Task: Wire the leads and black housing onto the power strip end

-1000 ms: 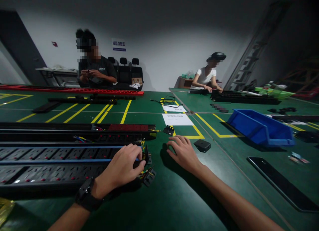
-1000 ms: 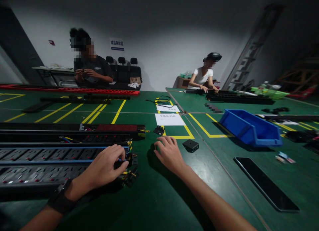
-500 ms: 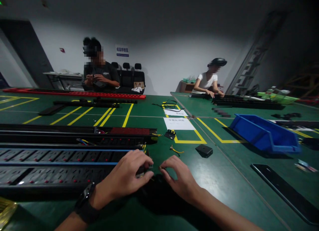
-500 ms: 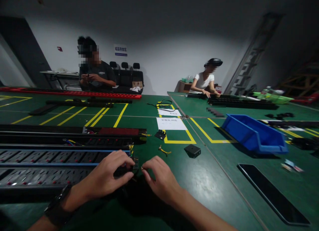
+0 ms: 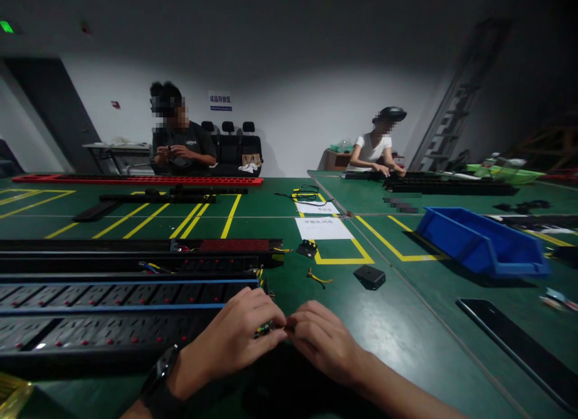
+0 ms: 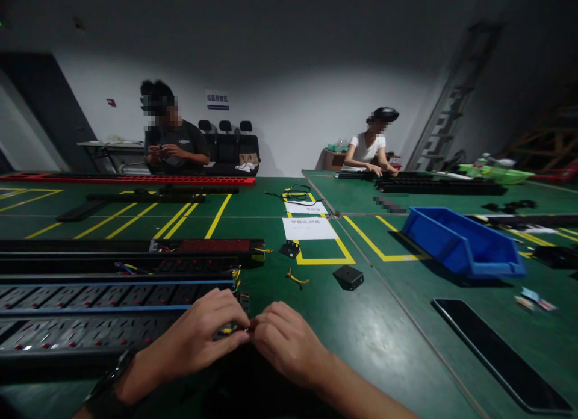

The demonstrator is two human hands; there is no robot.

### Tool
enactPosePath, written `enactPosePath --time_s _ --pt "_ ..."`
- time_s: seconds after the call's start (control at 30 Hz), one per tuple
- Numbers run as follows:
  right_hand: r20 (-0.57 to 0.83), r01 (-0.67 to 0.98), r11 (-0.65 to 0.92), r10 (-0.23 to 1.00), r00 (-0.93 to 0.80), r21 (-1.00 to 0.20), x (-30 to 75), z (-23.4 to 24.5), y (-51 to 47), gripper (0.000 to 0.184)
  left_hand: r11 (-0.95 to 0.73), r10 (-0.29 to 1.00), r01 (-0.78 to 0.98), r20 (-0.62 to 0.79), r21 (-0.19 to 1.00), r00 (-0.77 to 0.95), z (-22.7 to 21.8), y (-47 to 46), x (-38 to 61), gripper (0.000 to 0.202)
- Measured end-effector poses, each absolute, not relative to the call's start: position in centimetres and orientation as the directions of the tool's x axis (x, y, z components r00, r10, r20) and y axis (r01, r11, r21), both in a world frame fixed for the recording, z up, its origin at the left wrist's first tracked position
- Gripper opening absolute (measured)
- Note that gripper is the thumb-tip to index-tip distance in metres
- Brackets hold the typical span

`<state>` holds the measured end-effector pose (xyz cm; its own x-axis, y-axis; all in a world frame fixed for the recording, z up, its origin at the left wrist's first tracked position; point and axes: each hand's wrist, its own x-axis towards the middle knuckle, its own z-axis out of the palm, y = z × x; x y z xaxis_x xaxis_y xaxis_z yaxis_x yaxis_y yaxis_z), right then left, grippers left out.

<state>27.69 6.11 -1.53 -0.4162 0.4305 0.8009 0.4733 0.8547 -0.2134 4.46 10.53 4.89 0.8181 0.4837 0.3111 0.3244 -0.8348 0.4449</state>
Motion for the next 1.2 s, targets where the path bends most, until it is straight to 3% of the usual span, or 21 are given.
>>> enactPosePath --time_s 0.1,0.27,0.33,0.43,0.5,0.9,1.2 --pt "0.792 0.544 0.795 0.503 -0.346 -0.267 29.0 -2.1 7.1 0.003 -0.823 0.495 0.338 0.286 0.456 0.82 6.0 12.2 4.6 0.008" --pt "0.761 0.664 0.679 0.598 -0.252 -0.314 30.7 -2.7 8.3 0.013 -0.748 0.657 0.563 0.265 0.351 0.706 7.8 18.1 4.8 0.011" --pt "0.741 0.671 0.674 0.613 -0.275 -0.309 30.7 -2.7 8.3 0.015 -0.709 0.705 0.659 0.24 0.25 0.667 8.1 20.1 5.0 0.015" --pt "0.725 0.688 0.671 0.616 -0.308 -0.278 30.5 -2.8 8.4 0.018 -0.653 0.749 0.758 0.158 0.007 0.644 8.1 21.7 5.6 0.018" --pt "0.725 0.7 0.663 0.616 -0.309 -0.265 30.4 -2.9 8.6 0.019 -0.628 0.772 0.775 0.069 -0.074 0.632 8.0 22.0 6.0 0.019" --pt "0.661 0.713 0.637 0.674 -0.33 -0.293 30.4 -3.4 9.1 0.022 -0.594 0.8 0.8 -0.044 0.088 0.599 7.5 22.1 5.4 0.022" --pt "0.647 0.723 0.629 0.683 -0.338 -0.285 30.7 -3.5 9.0 0.027 -0.579 0.808 0.808 -0.055 0.108 0.587 6.2 23.0 5.1 0.022"
